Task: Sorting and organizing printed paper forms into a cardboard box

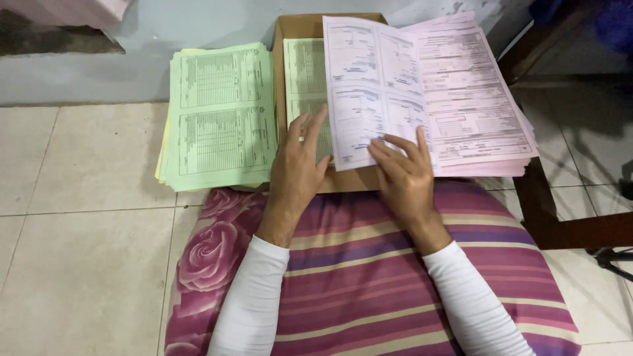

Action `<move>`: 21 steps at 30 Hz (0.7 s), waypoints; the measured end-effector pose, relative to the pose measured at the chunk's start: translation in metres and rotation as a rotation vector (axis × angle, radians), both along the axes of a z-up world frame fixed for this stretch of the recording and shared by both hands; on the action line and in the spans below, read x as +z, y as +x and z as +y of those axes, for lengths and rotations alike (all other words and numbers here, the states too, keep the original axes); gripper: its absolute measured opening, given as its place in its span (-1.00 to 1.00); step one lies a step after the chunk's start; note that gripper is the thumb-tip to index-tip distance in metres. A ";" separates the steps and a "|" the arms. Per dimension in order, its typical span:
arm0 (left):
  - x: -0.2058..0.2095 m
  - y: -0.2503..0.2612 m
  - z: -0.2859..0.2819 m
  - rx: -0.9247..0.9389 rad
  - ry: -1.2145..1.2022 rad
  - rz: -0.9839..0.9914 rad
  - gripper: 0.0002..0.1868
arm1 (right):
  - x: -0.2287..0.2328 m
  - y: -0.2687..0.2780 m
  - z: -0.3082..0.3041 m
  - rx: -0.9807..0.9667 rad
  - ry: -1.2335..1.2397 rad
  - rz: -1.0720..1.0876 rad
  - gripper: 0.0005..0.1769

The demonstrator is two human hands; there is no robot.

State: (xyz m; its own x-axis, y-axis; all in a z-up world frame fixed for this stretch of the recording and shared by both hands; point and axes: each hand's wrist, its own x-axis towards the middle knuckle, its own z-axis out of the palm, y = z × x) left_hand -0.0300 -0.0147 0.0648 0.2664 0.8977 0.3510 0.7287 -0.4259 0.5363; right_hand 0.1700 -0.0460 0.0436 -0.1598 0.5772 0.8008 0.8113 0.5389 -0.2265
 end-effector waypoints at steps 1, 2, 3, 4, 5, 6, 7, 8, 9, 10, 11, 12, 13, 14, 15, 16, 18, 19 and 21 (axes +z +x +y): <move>-0.002 0.000 0.000 0.002 -0.001 -0.001 -0.08 | -0.004 -0.004 0.004 0.002 -0.001 -0.001 -0.72; -0.003 -0.001 0.001 0.002 0.047 0.012 -0.23 | -0.008 -0.008 0.009 0.032 0.008 -0.028 -0.73; -0.004 -0.001 0.002 0.002 0.095 0.026 -0.38 | -0.012 -0.012 0.014 0.062 0.017 -0.053 -0.74; -0.013 -0.002 0.007 0.006 0.093 0.026 -0.38 | -0.017 -0.012 0.020 0.066 0.016 -0.053 -0.74; -0.022 -0.003 0.010 -0.017 0.127 0.087 -0.58 | -0.023 -0.012 0.023 0.058 0.007 -0.085 -0.75; -0.031 -0.004 0.013 -0.039 0.161 0.148 -0.77 | -0.029 -0.012 0.027 0.050 -0.002 -0.118 -0.75; -0.040 -0.005 0.016 -0.034 0.160 0.148 -0.77 | -0.031 -0.011 0.028 0.055 -0.002 -0.118 -0.75; -0.048 -0.007 0.019 -0.032 0.151 0.160 -0.84 | -0.034 -0.009 0.029 0.032 -0.007 -0.134 -0.75; -0.056 -0.007 0.023 -0.030 0.144 0.170 -0.91 | -0.035 -0.007 0.030 0.008 -0.010 -0.152 -0.74; -0.060 -0.008 0.025 -0.026 0.144 0.169 -0.91 | -0.035 -0.005 0.029 0.012 -0.009 -0.153 -0.74; -0.065 -0.010 0.026 0.002 0.120 0.208 -0.92 | -0.035 -0.002 0.027 0.004 -0.021 -0.154 -0.73; -0.070 -0.011 0.027 0.030 0.096 0.246 -0.92 | -0.035 0.000 0.025 -0.004 -0.034 -0.156 -0.73; -0.065 -0.012 0.024 0.033 0.094 0.245 -0.92 | -0.039 0.003 0.025 0.000 -0.034 -0.158 -0.73; -0.060 -0.012 0.021 0.049 0.080 0.270 -0.89 | -0.043 0.006 0.025 -0.022 -0.049 -0.161 -0.72; -0.056 -0.012 0.017 0.063 0.065 0.296 -0.86 | -0.047 0.009 0.024 -0.047 -0.065 -0.165 -0.70; -0.048 -0.013 0.013 0.064 0.064 0.296 -0.86 | -0.045 0.009 0.023 -0.046 -0.066 -0.166 -0.70; -0.033 -0.013 0.002 0.049 -0.063 0.272 -0.86 | -0.042 0.009 0.020 -0.064 -0.149 -0.194 -0.63; -0.030 -0.013 0.002 0.049 -0.064 0.272 -0.86 | -0.040 0.009 0.020 -0.064 -0.149 -0.194 -0.63; -0.025 -0.013 0.001 0.038 -0.088 0.275 -0.84 | -0.037 0.008 0.018 -0.077 -0.204 -0.205 -0.63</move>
State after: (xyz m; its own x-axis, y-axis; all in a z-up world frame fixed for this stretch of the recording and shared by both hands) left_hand -0.0433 -0.0139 0.0395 0.3066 0.9325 0.1909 0.8663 -0.3565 0.3498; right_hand 0.1782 -0.0276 0.0066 -0.2552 0.7399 0.6224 0.8881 0.4339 -0.1517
